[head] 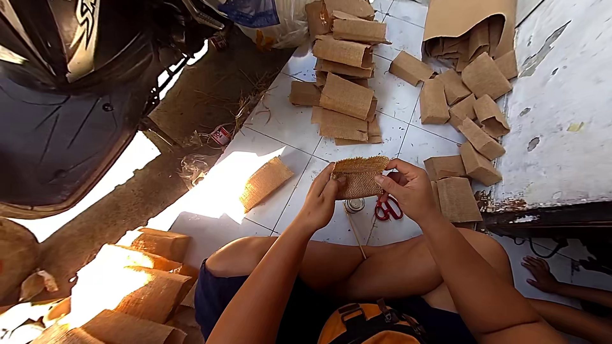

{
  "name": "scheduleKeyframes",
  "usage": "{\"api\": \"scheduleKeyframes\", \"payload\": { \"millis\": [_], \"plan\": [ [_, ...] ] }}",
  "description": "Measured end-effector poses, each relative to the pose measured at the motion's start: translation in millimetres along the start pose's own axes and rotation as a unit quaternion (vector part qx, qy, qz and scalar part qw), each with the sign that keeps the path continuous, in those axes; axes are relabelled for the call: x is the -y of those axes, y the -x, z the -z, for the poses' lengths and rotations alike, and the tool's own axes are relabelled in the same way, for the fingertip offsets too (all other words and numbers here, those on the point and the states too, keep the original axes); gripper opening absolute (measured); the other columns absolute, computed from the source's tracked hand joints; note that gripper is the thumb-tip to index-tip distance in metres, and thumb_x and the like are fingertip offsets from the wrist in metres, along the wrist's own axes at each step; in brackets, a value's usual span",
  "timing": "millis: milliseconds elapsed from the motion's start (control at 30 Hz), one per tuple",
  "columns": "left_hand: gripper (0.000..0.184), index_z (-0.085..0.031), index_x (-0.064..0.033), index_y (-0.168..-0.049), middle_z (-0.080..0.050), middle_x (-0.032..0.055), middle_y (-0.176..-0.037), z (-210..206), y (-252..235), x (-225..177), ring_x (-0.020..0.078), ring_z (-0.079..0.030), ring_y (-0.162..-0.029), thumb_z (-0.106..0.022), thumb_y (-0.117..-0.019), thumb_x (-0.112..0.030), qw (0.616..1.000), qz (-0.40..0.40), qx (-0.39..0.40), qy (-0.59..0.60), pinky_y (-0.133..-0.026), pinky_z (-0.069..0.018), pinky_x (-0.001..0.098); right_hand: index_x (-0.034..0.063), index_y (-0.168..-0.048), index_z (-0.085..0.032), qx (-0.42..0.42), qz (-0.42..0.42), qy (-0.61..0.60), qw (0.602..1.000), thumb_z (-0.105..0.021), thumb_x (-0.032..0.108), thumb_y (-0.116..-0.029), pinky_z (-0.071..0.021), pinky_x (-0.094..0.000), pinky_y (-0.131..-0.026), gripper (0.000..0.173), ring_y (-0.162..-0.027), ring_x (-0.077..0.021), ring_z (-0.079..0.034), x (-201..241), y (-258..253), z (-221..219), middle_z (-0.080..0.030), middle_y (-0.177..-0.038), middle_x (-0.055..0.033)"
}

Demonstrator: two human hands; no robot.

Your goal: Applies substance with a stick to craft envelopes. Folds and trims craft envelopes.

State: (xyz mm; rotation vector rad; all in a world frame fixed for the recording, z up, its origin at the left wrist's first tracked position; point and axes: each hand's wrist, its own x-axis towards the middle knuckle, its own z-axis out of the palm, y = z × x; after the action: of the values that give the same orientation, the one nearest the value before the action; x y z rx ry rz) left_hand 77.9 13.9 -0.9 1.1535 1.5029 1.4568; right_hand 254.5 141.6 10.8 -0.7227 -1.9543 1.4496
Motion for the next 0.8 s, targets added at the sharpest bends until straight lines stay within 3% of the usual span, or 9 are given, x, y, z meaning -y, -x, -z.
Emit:
{"api": "scheduleKeyframes", "payload": {
  "millis": [67, 200, 300, 400, 467, 567, 633, 733, 800],
  "plan": [
    [0.040, -0.056, -0.0054, -0.132, -0.065, 0.0042, -0.116, -1.1, 0.3, 0.7, 0.0050, -0.064, -0.103, -0.031, -0.1039, -0.018, 1.000, -0.007, -0.002, 0.003, -0.092, -0.0540, 0.0299, 0.0060, -0.105, -0.065, 0.003, 0.012, 0.013, 1.000, -0.068, 0.011, -0.0952, -0.0564, -0.0197, -0.054, 0.011, -0.060, -0.0048, -0.063, -0.3, -1.1, 2.2, -0.068, -0.085, -0.0009],
    [0.041, -0.056, -0.0050, -0.134, -0.066, 0.0023, -0.116, -1.6, 1.1, -5.1, 0.0019, -0.064, -0.102, -0.028, -0.1068, -0.020, 1.000, -0.001, 0.002, 0.007, -0.093, -0.0543, 0.0271, 0.0047, -0.111, -0.070, 0.031, 0.029, 0.015, 0.999, -0.068, 0.023, -0.0939, -0.0556, -0.0249, -0.084, 0.025, -0.096, -0.0071, -0.065, -4.1, -3.0, 7.5, -0.068, -0.107, -0.0024],
    [0.044, -0.058, -0.0059, -0.132, -0.066, 0.0016, -0.114, -1.5, 0.8, -2.1, 0.0019, -0.064, -0.101, -0.026, -0.1062, -0.021, 1.000, -0.002, 0.004, 0.007, -0.091, -0.0542, 0.0270, 0.0051, -0.104, -0.072, 0.027, 0.008, -0.042, 0.999, -0.070, 0.014, -0.0919, -0.0566, -0.0236, -0.080, 0.015, -0.088, -0.0067, -0.065, -4.7, -2.5, 4.2, -0.069, -0.101, -0.0016],
    [0.043, -0.058, -0.0116, -0.133, -0.067, -0.0012, -0.114, 2.9, 1.5, -6.2, 0.0036, -0.066, -0.098, -0.027, -0.1054, -0.023, 0.996, 0.043, 0.025, 0.070, -0.085, -0.0579, 0.0288, 0.0050, -0.105, -0.073, 0.018, -0.006, -0.067, 0.998, -0.070, 0.011, -0.0916, -0.0561, -0.0227, -0.079, 0.016, -0.088, -0.0070, -0.065, -3.7, -1.3, 1.2, -0.069, -0.102, -0.0019],
    [0.042, -0.053, -0.0169, -0.138, -0.065, -0.0024, -0.120, 8.5, -0.1, -4.5, 0.0059, -0.066, -0.101, -0.036, -0.1015, -0.027, 0.991, 0.032, 0.059, 0.114, -0.086, -0.0578, 0.0301, 0.0048, -0.107, -0.073, 0.008, -0.016, -0.083, 0.996, -0.069, 0.009, -0.0926, -0.0564, -0.0227, -0.080, 0.015, -0.088, -0.0066, -0.065, -3.1, -0.5, 0.6, -0.069, -0.102, -0.0015],
    [0.069, -0.042, -0.0170, -0.146, -0.056, -0.0004, -0.134, 14.5, -5.0, -1.6, 0.0097, -0.057, -0.119, -0.070, -0.0879, -0.040, 0.992, -0.038, 0.089, 0.081, -0.099, -0.0510, 0.0301, 0.0072, -0.106, -0.071, -0.007, -0.027, -0.106, 0.994, -0.067, 0.007, -0.0948, -0.0569, -0.0215, -0.078, 0.012, -0.084, -0.0046, -0.066, -4.7, -0.8, 1.5, -0.071, -0.096, 0.0007],
    [0.063, -0.049, -0.0132, -0.139, -0.060, 0.0019, -0.131, 13.7, -5.6, -3.7, 0.0124, -0.059, -0.119, -0.078, -0.0841, -0.023, 0.993, -0.062, 0.065, 0.081, -0.102, -0.0504, 0.0318, 0.0076, -0.114, -0.070, 0.008, -0.022, -0.130, 0.991, -0.064, 0.006, -0.0951, -0.0579, -0.0227, -0.080, 0.020, -0.089, -0.0056, -0.068, -4.5, -1.6, 2.8, -0.071, -0.103, -0.0004],
    [0.057, -0.051, -0.0135, -0.135, -0.063, 0.0005, -0.125, 16.1, -4.7, -4.4, 0.0107, -0.062, -0.114, -0.077, -0.0849, -0.017, 0.990, -0.078, 0.073, 0.088, -0.099, -0.0521, 0.0295, 0.0094, -0.146, -0.056, 0.078, 0.005, -0.165, 0.983, -0.058, 0.002, -0.0962, -0.0566, -0.0243, -0.091, 0.050, -0.107, -0.0078, -0.066, 0.0, -3.1, 7.1, -0.064, -0.136, -0.0022],
    [0.058, -0.052, -0.0134, -0.135, -0.063, 0.0004, -0.123, 18.5, -4.3, -5.0, 0.0104, -0.062, -0.111, -0.077, -0.0842, -0.017, 0.989, -0.083, 0.081, 0.087, -0.097, -0.0528, 0.0286, 0.0074, -0.144, -0.058, 0.101, 0.029, -0.192, 0.976, -0.058, 0.000, -0.0972, -0.0553, -0.0273, -0.098, 0.047, -0.116, -0.0107, -0.065, -0.1, -3.2, 8.1, -0.063, -0.140, -0.0035]
  ]
}}
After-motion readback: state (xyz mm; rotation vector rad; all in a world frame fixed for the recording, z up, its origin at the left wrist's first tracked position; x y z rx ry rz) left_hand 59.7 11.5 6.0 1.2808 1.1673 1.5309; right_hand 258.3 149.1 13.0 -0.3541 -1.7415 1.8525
